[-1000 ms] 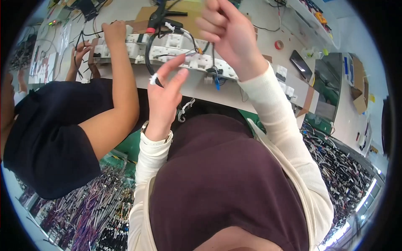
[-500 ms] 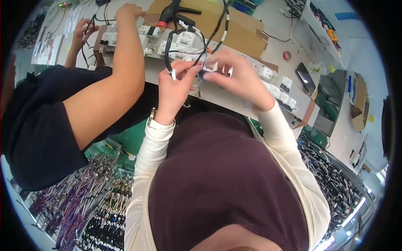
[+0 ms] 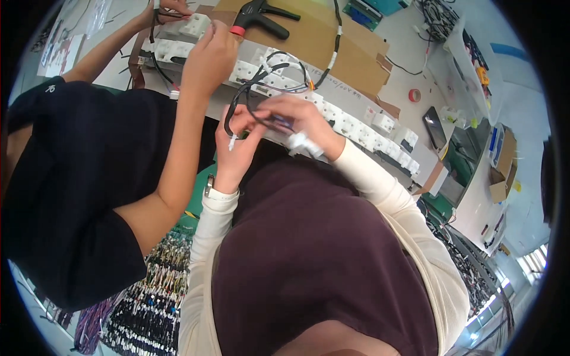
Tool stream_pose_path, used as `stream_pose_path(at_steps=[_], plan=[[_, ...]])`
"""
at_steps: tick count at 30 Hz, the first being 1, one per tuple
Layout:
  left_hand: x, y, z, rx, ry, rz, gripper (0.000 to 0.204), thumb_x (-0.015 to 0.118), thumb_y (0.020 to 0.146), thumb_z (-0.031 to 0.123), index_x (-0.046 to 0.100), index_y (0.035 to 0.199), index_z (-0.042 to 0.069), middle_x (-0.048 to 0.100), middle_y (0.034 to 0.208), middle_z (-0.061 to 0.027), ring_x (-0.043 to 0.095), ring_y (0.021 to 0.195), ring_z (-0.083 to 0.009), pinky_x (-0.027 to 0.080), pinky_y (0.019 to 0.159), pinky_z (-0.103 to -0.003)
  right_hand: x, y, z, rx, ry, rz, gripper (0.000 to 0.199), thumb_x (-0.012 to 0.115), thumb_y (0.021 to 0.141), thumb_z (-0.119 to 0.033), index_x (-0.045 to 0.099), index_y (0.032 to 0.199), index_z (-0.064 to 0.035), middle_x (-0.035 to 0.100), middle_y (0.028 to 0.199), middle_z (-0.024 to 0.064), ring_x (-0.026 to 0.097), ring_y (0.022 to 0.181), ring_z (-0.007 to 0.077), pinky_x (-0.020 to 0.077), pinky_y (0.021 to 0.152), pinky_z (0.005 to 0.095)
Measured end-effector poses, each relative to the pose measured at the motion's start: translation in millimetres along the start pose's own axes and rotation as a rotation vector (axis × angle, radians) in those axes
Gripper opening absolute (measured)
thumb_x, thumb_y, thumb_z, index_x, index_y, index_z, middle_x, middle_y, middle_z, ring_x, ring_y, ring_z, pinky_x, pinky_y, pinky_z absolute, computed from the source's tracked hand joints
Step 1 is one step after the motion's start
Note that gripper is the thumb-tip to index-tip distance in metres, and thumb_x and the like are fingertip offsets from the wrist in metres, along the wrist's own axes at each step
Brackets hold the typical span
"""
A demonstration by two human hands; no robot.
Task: The person assembles and connects wiring harnesses, cables, and connectors by hand at a manufacturing workstation, then places the assembled components onto a test rack.
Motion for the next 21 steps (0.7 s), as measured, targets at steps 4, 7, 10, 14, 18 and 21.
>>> stream_pose_path(at_steps=[4, 7, 10, 14, 18, 21], plan=[[-7.6, 17.0, -31.9, -0.135, 0.073, 0.139, 0.022, 0.071, 0.082, -0.006, 0.062, 0.103, -0.005, 0.056, 0.099, -0.0045, 0.059, 0.079, -0.0105, 0.052, 0.075, -0.025, -15.7, 13.8, 6.6, -0.054, -0.382, 0.123, 0.028, 0.08, 0.078, -0.01, 0.071, 0.105, -0.0079, 0.073, 0.102, 0.0084, 0.07, 0.081, 0.0239, 0.0573, 0.071, 0.0319], [0.0, 21.0, -43.5, -0.227, -0.1, 0.153, 0.027, 0.067, 0.082, -0.012, 0.061, 0.107, -0.003, 0.054, 0.104, -0.0044, 0.06, 0.086, -0.0094, 0.052, 0.076, -0.023, -19.1, 23.7, 10.2, -0.032, -0.394, 0.145, 0.03, 0.08, 0.074, -0.014, 0.069, 0.102, -0.0114, 0.072, 0.092, 0.0039, 0.07, 0.08, 0.0215, 0.0563, 0.068, 0.0317], [8.2, 28.3, -35.4, -0.166, -0.074, 0.117, 0.024, 0.066, 0.083, -0.012, 0.063, 0.106, -0.004, 0.055, 0.105, -0.0053, 0.063, 0.091, -0.0118, 0.054, 0.081, -0.025, -19.5, 22.8, 16.1, 0.015, -0.341, 0.162, 0.027, 0.081, 0.074, -0.016, 0.068, 0.097, -0.0113, 0.071, 0.086, 0.0023, 0.07, 0.073, 0.0191, 0.055, 0.062, 0.031], [8.3, 31.7, -43.7, -0.226, 0.021, 0.105, 0.021, 0.067, 0.083, -0.012, 0.066, 0.102, -0.005, 0.057, 0.107, -0.0076, 0.065, 0.099, -0.0158, 0.055, 0.084, -0.028, -23.1, 20.3, 19.0, -0.034, -0.35, 0.206, 0.024, 0.081, 0.074, -0.017, 0.066, 0.091, -0.0102, 0.07, 0.086, 0.002, 0.069, 0.072, 0.0187, 0.0539, 0.059, 0.0305], [-2.2, 23.6, -27.5, 0.035, 0.194, 0.242, 0.015, 0.066, 0.082, -0.011, 0.067, 0.096, -0.005, 0.061, 0.101, -0.0088, 0.068, 0.089, -0.0203, 0.058, 0.077, -0.031, -23.6, 20.7, 8.9, -0.152, -0.459, 0.235, 0.023, 0.083, 0.073, -0.017, 0.064, 0.085, -0.0093, 0.068, 0.084, 0.003, 0.068, 0.069, 0.0189, 0.0535, 0.057, 0.0299], [-8.6, 13.3, -15.6, 0.068, 0.215, 0.317, 0.018, 0.069, 0.081, -0.011, 0.068, 0.097, -0.005, 0.061, 0.102, -0.0088, 0.067, 0.091, -0.0196, 0.057, 0.077, -0.029, -15.1, 18.2, -0.1, -0.148, -0.482, 0.28, 0.023, 0.084, 0.071, -0.016, 0.065, 0.082, -0.0095, 0.067, 0.086, 0.0039, 0.067, 0.067, 0.019, 0.0534, 0.057, 0.03]])
Point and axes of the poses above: each hand's wrist, its own y-axis towards the middle knuckle, its own x-axis out of the palm, z = x × y, the point moved 7 cm from there along y, towards the middle knuckle
